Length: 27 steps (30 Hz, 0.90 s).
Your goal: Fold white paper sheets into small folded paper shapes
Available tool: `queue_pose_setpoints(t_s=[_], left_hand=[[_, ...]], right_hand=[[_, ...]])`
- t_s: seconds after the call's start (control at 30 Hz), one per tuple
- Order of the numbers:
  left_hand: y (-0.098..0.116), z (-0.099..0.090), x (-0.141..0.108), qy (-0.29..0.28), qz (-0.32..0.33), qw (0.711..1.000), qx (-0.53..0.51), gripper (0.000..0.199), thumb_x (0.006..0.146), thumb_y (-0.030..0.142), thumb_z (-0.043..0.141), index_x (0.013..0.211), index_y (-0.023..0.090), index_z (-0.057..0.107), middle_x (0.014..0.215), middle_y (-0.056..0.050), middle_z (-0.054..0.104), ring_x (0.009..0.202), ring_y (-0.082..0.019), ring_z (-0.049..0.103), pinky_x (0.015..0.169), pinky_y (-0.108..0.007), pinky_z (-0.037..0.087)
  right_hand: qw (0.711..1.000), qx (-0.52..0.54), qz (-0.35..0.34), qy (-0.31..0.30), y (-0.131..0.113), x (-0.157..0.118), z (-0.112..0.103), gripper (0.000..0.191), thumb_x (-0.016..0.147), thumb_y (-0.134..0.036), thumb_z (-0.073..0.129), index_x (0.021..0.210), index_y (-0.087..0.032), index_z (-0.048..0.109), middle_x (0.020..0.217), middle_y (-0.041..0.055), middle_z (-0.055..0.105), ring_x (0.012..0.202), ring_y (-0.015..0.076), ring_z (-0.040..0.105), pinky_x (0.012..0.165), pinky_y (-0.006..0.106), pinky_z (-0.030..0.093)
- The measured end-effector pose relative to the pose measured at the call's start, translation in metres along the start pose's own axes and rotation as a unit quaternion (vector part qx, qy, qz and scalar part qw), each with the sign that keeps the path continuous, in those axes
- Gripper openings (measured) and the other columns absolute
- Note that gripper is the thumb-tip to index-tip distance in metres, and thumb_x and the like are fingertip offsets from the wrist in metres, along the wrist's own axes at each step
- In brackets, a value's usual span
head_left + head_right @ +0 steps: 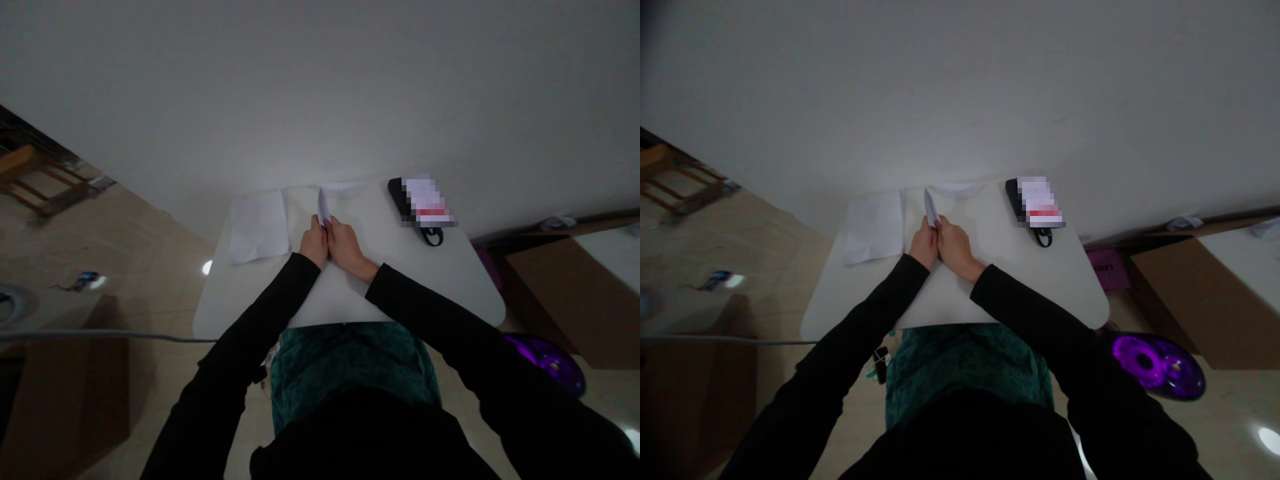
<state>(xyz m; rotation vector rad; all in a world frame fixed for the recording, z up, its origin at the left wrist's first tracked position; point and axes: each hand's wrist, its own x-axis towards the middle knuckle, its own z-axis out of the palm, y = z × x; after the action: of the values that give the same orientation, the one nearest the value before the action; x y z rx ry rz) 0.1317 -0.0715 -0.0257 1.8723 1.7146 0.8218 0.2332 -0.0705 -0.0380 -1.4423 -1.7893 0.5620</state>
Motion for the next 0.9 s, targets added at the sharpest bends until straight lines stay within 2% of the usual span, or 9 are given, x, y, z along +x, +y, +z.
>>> queue_pose_setpoints(t_s=[0.1, 0.23, 0.3, 0.43, 0.5, 0.57, 0.67, 0.77, 0.9], left_hand=[[-0.001, -0.001, 0.002, -0.014, 0.006, 1.0, -0.015, 0.027, 0.092, 0.015, 0.043, 0.119, 0.013, 0.049, 0.08, -0.008, 0.068, 0.081, -0.025, 0.068, 0.077, -0.034, 0.051], [-0.003, -0.001, 0.003, 0.015, 0.034, 0.997, -0.069, 0.03, 0.092, 0.011, 0.038, 0.119, 0.012, 0.051, 0.103, -0.014, 0.069, 0.105, -0.024, 0.066, 0.093, -0.034, 0.049], [-0.003, -0.001, 0.003, 0.011, 0.029, 0.997, -0.068, 0.03, 0.093, 0.011, 0.037, 0.119, 0.011, 0.051, 0.104, -0.015, 0.069, 0.106, -0.024, 0.066, 0.094, -0.035, 0.049], [-0.001, -0.004, 0.002, 0.019, 0.001, 0.997, -0.07, 0.025, 0.093, 0.016, 0.044, 0.115, 0.013, 0.055, 0.088, -0.01, 0.07, 0.088, -0.024, 0.068, 0.083, -0.034, 0.051], [0.0, -0.009, 0.003, 0.03, -0.011, 0.995, -0.099, 0.021, 0.098, 0.026, 0.041, 0.099, 0.016, 0.059, 0.073, -0.006, 0.066, 0.07, -0.021, 0.067, 0.069, -0.031, 0.052], [0.001, -0.013, 0.004, 0.015, -0.037, 0.991, -0.127, 0.038, 0.102, 0.037, 0.033, 0.08, 0.017, 0.057, 0.055, -0.003, 0.057, 0.048, -0.016, 0.058, 0.052, -0.028, 0.046], [0.001, -0.017, 0.008, -0.03, -0.068, 0.982, -0.176, 0.047, 0.103, 0.043, 0.03, 0.066, 0.019, 0.049, 0.045, 0.0, 0.05, 0.036, -0.011, 0.049, 0.04, -0.023, 0.037], [0.0, -0.017, 0.011, -0.052, -0.072, 0.968, -0.234, 0.044, 0.101, 0.044, 0.037, 0.067, 0.019, 0.047, 0.046, 0.003, 0.049, 0.035, -0.008, 0.046, 0.037, -0.019, 0.033], [-0.001, -0.016, 0.012, -0.051, -0.076, 0.963, -0.255, 0.037, 0.101, 0.042, 0.04, 0.073, 0.019, 0.047, 0.048, 0.005, 0.047, 0.033, -0.006, 0.038, 0.035, -0.019, 0.027]], right_hand=[[1.0, 0.011, 0.0, -0.004, 0.001, 0.002, -0.002, 0.033, 0.102, -0.031, 0.032, 0.104, -0.017, 0.062, 0.079, 0.0087, 0.069, 0.07, 0.0205, 0.06, 0.068, 0.031, 0.043], [0.998, 0.062, -0.006, 0.01, 0.002, 0.003, -0.003, 0.03, 0.101, -0.03, 0.035, 0.09, -0.018, 0.06, 0.081, 0.0086, 0.068, 0.072, 0.0197, 0.059, 0.07, 0.031, 0.043], [0.997, 0.071, -0.006, 0.007, 0.002, 0.004, -0.002, 0.027, 0.099, -0.028, 0.037, 0.09, -0.018, 0.06, 0.081, 0.0078, 0.068, 0.071, 0.0194, 0.059, 0.071, 0.031, 0.044], [0.996, 0.09, -0.009, -0.002, 0.004, 0.006, -0.003, 0.024, 0.098, -0.026, 0.037, 0.09, -0.019, 0.058, 0.079, 0.0066, 0.068, 0.071, 0.019, 0.059, 0.071, 0.031, 0.044], [0.992, 0.126, -0.014, -0.013, 0.003, 0.007, -0.004, 0.022, 0.096, -0.023, 0.038, 0.084, -0.02, 0.056, 0.073, 0.0044, 0.066, 0.068, 0.0177, 0.059, 0.069, 0.03, 0.045], [0.983, 0.177, -0.013, -0.046, 0.001, 0.007, -0.007, 0.02, 0.094, -0.022, 0.04, 0.079, -0.021, 0.054, 0.065, 0.0011, 0.063, 0.062, 0.0159, 0.059, 0.066, 0.028, 0.045], [0.955, 0.285, 0.028, -0.078, -0.003, 0.006, -0.011, 0.027, 0.096, -0.035, 0.042, 0.075, -0.022, 0.052, 0.056, -0.0017, 0.059, 0.053, 0.014, 0.057, 0.058, 0.026, 0.045], [0.914, 0.389, 0.11, -0.03, -0.005, 0.01, -0.014, 0.043, 0.096, -0.053, 0.041, 0.071, -0.021, 0.053, 0.058, 0.0, 0.057, 0.052, 0.0125, 0.054, 0.05, 0.025, 0.041], [0.851, 0.501, 0.156, -0.012, -0.001, 0.018, -0.018, 0.026, 0.083, -0.044, 0.062, 0.083, -0.018, 0.065, 0.078, 0.0011, 0.063, 0.065, 0.011, 0.056, 0.052, 0.022, 0.04]])
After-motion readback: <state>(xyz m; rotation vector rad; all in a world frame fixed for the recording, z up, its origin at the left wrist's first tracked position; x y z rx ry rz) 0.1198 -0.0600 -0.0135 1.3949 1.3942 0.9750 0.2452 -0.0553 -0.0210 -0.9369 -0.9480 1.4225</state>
